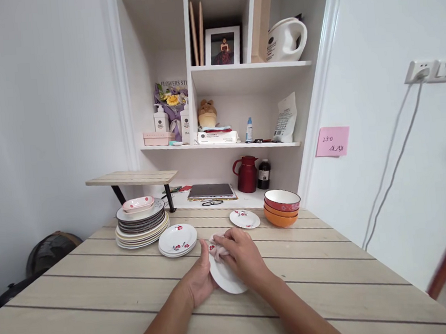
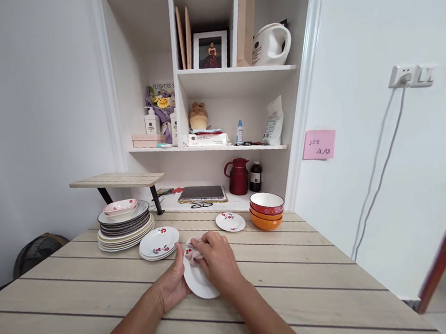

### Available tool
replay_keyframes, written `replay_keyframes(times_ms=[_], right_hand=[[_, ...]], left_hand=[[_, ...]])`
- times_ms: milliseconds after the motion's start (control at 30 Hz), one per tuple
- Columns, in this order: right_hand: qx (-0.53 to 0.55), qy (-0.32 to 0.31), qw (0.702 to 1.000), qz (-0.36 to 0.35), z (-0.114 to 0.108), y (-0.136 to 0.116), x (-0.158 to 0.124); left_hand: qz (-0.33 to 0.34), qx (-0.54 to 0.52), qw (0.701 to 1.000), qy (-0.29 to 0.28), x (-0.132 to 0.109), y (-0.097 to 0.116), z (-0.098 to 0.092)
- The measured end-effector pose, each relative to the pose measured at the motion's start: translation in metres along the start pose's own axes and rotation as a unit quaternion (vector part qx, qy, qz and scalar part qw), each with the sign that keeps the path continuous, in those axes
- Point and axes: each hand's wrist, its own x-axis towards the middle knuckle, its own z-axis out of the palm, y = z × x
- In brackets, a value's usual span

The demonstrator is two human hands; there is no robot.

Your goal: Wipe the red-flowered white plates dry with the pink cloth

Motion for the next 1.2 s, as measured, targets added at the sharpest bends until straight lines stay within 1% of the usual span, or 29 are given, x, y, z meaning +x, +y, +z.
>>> replay_keyframes(times_ms=[167,267,367,567,833,1200], right_hand=[[0.045,-0.036,0.998,-0.021,0.001,0.002,-0.002],[0.058,-0.046,0.997,-0.035,0.001,0.002,-0.003],[0.074,-0.053,0.995,-0.046,-0.001,0.002,-0.003],[0.120,-0.089,0.988,-0.040,-0.009,0.001,-0.004],[0.184,-0.133,0.974,-0.024,-0.016,0.002,-0.005],[0.212,-0.175,0.961,-0.018,-0.018,0.003,-0.007]], left_hand=[[-0.011,0.001,1.000,-0.008,-0.001,0.000,0.000],[-0.012,0.001,1.000,-0.020,0.000,0.001,-0.002],[-0.017,0.006,1.000,-0.020,0.000,0.001,-0.002],[-0.015,0.007,1.000,-0.020,-0.001,0.002,0.001],[-0.023,0.023,0.999,0.005,0.001,0.001,-0.006],[-0.025,0.038,0.999,0.030,0.000,0.003,-0.007]])
